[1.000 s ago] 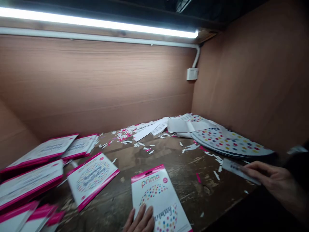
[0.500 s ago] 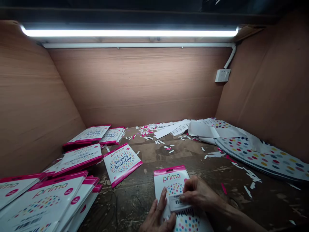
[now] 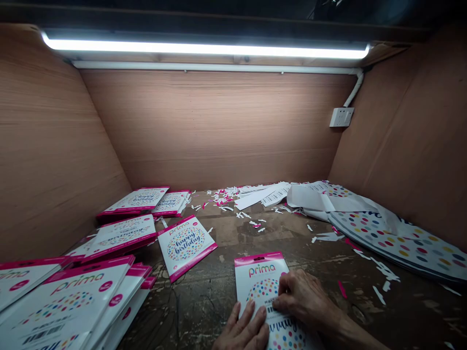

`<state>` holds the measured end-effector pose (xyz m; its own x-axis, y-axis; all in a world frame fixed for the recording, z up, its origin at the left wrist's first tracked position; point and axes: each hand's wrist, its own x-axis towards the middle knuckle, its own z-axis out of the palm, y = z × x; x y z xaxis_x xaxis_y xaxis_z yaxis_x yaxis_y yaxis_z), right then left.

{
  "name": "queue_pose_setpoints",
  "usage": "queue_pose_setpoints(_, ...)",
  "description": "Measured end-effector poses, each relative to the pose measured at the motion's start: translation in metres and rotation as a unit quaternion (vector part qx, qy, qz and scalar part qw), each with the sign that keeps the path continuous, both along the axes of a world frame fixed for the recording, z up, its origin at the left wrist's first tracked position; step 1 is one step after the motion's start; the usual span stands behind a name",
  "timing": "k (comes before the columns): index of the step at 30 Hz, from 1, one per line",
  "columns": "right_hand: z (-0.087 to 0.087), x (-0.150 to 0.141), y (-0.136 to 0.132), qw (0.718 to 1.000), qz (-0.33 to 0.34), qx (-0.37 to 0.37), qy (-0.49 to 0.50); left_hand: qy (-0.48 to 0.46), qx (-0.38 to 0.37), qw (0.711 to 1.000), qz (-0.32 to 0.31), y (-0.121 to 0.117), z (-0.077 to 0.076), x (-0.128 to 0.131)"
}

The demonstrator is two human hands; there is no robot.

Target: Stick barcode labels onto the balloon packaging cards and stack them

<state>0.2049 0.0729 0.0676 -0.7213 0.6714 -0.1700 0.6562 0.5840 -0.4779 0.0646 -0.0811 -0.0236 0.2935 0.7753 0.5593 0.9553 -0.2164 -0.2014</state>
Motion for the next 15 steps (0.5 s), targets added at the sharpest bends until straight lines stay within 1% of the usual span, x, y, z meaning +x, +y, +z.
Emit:
queue_pose_setpoints(3, 0.001, 0.004, -0.005, 1.000, -0.016, -0.005, 0.003, 0.059, 0.009, 0.997, -0.042, 0.001, 0.005, -0.007)
queue_pose_setpoints(5, -0.002, 0.008, -0.009, 1.000, -0.026, 0.010, 0.003, 0.078, 0.013, 0.995, -0.056, 0.001, 0.007, -0.008)
queue_pose_setpoints(8, -0.012, 0.016, -0.015, 0.999, -0.040, 0.034, -0.012, 0.045, 0.017, 0.999, -0.025, 0.001, 0.003, -0.003)
queue_pose_setpoints(11, -0.021, 0.020, -0.020, 0.998, -0.046, 0.037, -0.009, 0.013, 0.009, 1.000, 0.014, 0.000, -0.002, 0.001)
queue_pose_setpoints(13, -0.025, 0.021, -0.021, 0.998, -0.051, 0.024, 0.006, 0.038, 0.006, 0.999, 0.001, 0.000, -0.001, 0.000)
queue_pose_setpoints(15, -0.027, 0.023, -0.017, 0.998, -0.048, -0.008, 0.029, 0.076, 0.008, 0.997, -0.025, 0.001, 0.004, -0.002)
